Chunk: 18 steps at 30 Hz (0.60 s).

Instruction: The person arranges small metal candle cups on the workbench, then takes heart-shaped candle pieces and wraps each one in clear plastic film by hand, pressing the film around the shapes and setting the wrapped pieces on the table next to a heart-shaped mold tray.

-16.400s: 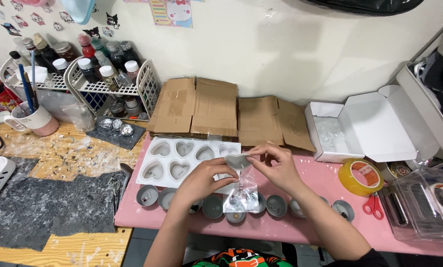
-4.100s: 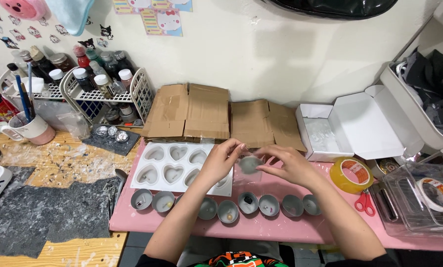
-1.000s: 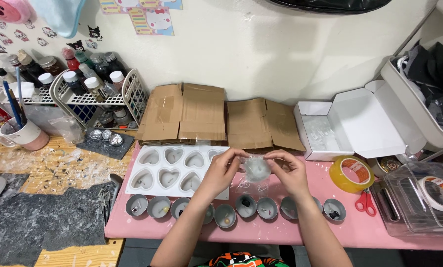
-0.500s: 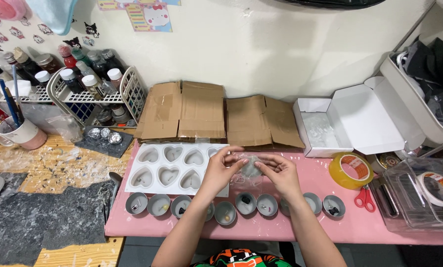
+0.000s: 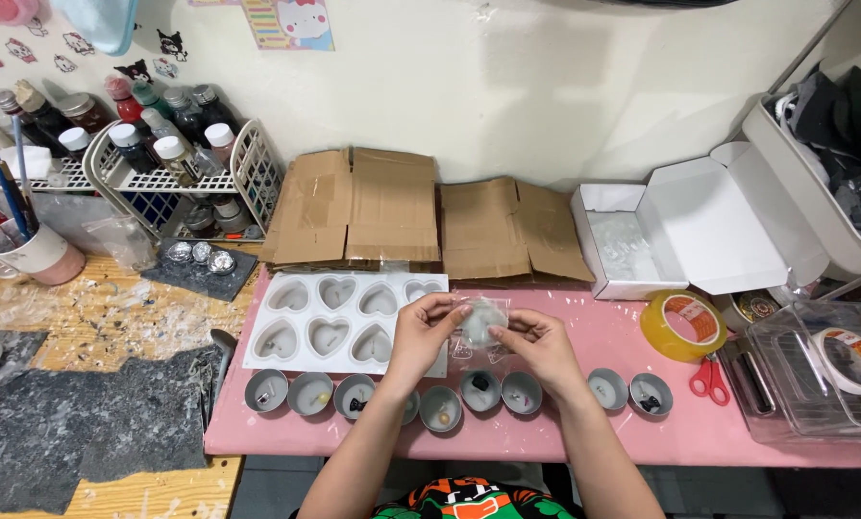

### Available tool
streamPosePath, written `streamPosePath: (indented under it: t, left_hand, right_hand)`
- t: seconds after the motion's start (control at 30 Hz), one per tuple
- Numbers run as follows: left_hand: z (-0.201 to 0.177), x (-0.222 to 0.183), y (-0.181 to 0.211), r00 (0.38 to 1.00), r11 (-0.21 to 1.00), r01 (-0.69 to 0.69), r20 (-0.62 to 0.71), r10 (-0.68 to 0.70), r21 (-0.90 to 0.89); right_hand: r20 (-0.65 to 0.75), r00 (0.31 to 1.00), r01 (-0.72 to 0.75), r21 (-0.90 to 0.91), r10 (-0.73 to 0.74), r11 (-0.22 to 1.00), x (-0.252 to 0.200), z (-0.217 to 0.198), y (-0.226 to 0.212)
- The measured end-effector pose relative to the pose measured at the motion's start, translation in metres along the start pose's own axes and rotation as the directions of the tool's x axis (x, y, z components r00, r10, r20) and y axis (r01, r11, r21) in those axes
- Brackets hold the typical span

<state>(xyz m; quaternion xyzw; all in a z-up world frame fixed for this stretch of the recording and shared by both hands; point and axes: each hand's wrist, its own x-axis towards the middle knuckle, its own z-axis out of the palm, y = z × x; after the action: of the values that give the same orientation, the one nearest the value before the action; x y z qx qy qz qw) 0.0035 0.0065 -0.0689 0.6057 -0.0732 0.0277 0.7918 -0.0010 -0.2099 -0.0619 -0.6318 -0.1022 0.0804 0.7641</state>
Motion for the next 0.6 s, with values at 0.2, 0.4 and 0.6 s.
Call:
streamPosePath:
  t: [0.2,0.4,0.6]
  left_hand:
    - [-0.008,-0.002,-0.005,0.998,1.0,0.014,0.057,-0.015,0.014]
    - [-0.007,-0.006,-0.004,0.996,0.998,0.069,0.052,-0.069,-0.001]
    - [-0.009,-0.017,0.025,0.993,0.994,-0.051,0.114,0.04,0.096]
  right_hand:
    - [-0.013,0.999,-0.04,0.029,0.04,0.999,-0.002,0.004,0.005]
    - [-0.126,0.979,-0.149,0.11,0.163,0.983,-0.006,0.006,0.01]
    - [-0.281,0.96,0.016,-0.003,-0.016,1.0,-0.008,-0.038,0.027]
